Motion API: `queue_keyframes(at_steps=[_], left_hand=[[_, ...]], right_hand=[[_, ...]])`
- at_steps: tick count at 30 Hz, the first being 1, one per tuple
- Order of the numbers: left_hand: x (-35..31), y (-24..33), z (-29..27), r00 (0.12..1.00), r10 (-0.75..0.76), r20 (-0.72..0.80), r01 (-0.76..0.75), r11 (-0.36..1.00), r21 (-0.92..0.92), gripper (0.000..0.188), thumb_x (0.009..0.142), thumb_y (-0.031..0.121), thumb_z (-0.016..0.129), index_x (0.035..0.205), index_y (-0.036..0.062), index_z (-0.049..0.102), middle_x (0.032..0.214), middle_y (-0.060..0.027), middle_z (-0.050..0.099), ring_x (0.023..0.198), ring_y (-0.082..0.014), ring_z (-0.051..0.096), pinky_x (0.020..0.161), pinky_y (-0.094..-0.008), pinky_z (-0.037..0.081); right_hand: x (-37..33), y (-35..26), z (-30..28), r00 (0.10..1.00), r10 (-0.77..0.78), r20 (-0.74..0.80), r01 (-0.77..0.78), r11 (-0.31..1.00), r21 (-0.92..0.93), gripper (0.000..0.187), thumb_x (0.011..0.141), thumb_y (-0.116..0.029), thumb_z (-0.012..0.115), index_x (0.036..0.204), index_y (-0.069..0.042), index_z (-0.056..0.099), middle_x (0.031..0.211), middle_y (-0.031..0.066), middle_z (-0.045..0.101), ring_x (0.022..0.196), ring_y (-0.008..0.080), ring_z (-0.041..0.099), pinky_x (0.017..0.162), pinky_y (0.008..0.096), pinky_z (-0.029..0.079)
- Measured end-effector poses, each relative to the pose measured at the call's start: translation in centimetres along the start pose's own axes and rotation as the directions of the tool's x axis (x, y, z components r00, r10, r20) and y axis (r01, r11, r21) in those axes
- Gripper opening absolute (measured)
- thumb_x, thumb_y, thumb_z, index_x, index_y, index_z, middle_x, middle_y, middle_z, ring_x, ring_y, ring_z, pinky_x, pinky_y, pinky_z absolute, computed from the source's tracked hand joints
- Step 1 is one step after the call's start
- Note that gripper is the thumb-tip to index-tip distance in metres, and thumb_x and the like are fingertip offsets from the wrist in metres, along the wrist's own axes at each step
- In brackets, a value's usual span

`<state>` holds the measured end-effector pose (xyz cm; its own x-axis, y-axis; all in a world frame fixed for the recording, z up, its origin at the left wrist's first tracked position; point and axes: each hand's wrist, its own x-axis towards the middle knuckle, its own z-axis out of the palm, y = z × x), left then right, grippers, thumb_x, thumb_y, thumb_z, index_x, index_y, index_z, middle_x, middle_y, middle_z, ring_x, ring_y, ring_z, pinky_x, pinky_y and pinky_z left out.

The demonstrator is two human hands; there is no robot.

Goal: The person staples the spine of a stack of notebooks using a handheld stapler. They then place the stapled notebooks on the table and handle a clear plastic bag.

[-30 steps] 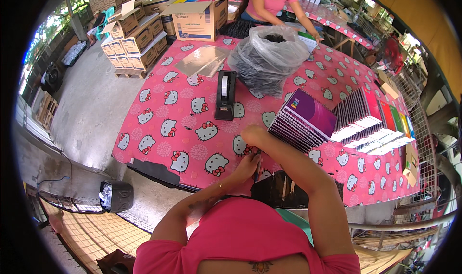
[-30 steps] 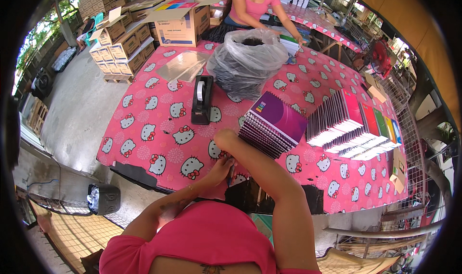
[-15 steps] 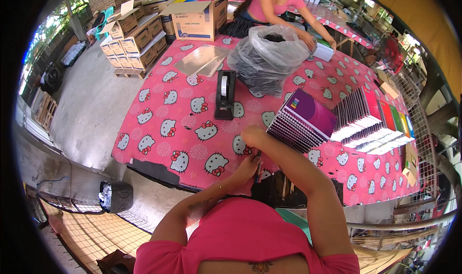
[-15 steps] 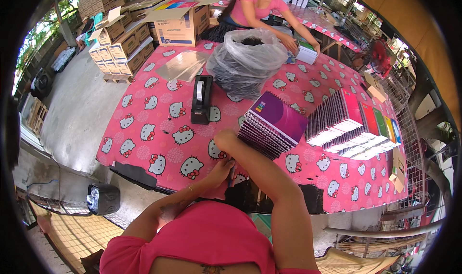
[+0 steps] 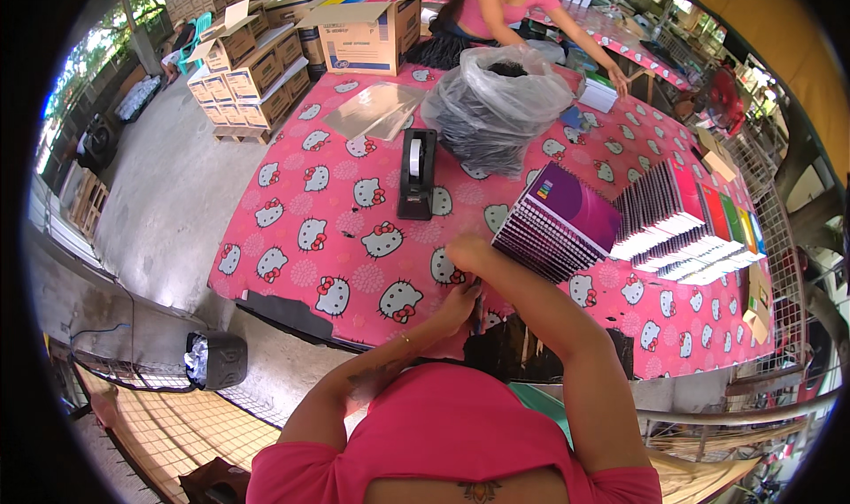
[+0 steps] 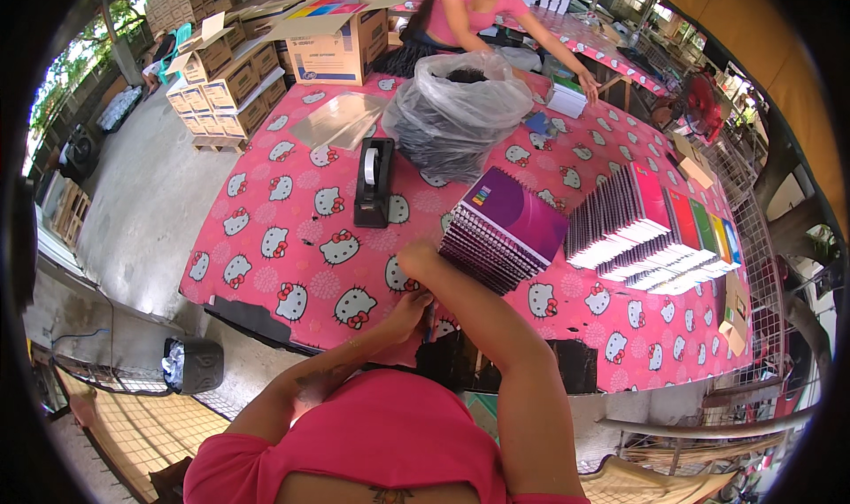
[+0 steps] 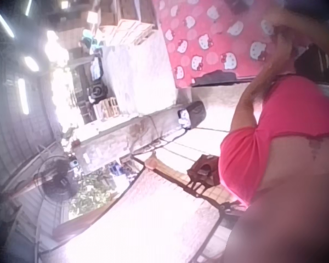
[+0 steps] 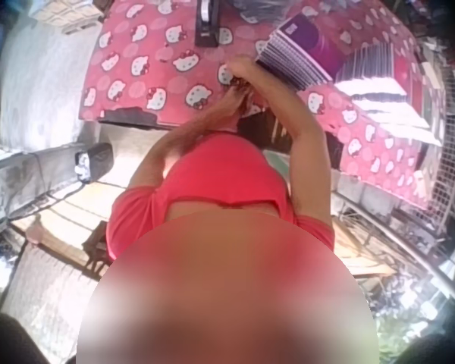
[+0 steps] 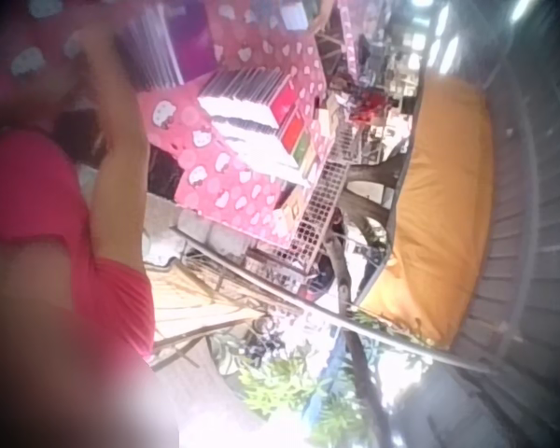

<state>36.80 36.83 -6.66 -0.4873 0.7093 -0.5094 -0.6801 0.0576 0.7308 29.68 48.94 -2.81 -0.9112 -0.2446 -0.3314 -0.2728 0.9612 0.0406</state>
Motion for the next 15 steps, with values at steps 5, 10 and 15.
queue_keyframes(at_steps=[5,10,15], left_hand=[[-0.2,1.2,-0.1,0.995,-0.102,0.023,0.103,0.994,-0.046,0.023,0.1,0.022,0.037,0.101,0.0007,0.046,0.073,-0.015,0.061,0.059,-0.0296,0.066,0.05,-0.0443,0.057],[2.5,-0.5,-0.4,0.999,0.024,-0.048,-0.024,1.0,-0.009,0.023,0.1,0.022,0.037,0.099,0.0009,0.046,0.071,-0.0149,0.06,0.053,-0.0261,0.062,0.045,-0.043,0.052],[1.7,-0.7,-0.8,0.998,0.045,0.043,-0.051,0.987,0.149,0.023,0.099,0.023,0.042,0.093,0.0024,0.049,0.066,-0.0122,0.059,0.053,-0.0209,0.06,0.047,-0.0354,0.048]], right_hand=[[0.2,-0.2,0.2,1.0,-0.002,0.023,0.003,1.0,-0.03,0.018,0.077,-0.008,0.063,0.09,-0.002,0.073,0.093,0.0167,0.071,0.091,0.0309,0.069,0.075,0.0422,0.055],[0.6,-0.5,0.5,0.999,0.021,0.048,-0.018,0.999,-0.048,0.018,0.077,-0.009,0.063,0.089,-0.002,0.073,0.093,0.0154,0.071,0.09,0.0298,0.069,0.073,0.0434,0.055],[0.3,-1.3,-0.9,0.999,-0.039,0.036,0.036,0.996,0.083,0.021,0.081,-0.011,0.06,0.098,-0.004,0.07,0.097,0.0161,0.07,0.093,0.0305,0.068,0.075,0.0433,0.053]])
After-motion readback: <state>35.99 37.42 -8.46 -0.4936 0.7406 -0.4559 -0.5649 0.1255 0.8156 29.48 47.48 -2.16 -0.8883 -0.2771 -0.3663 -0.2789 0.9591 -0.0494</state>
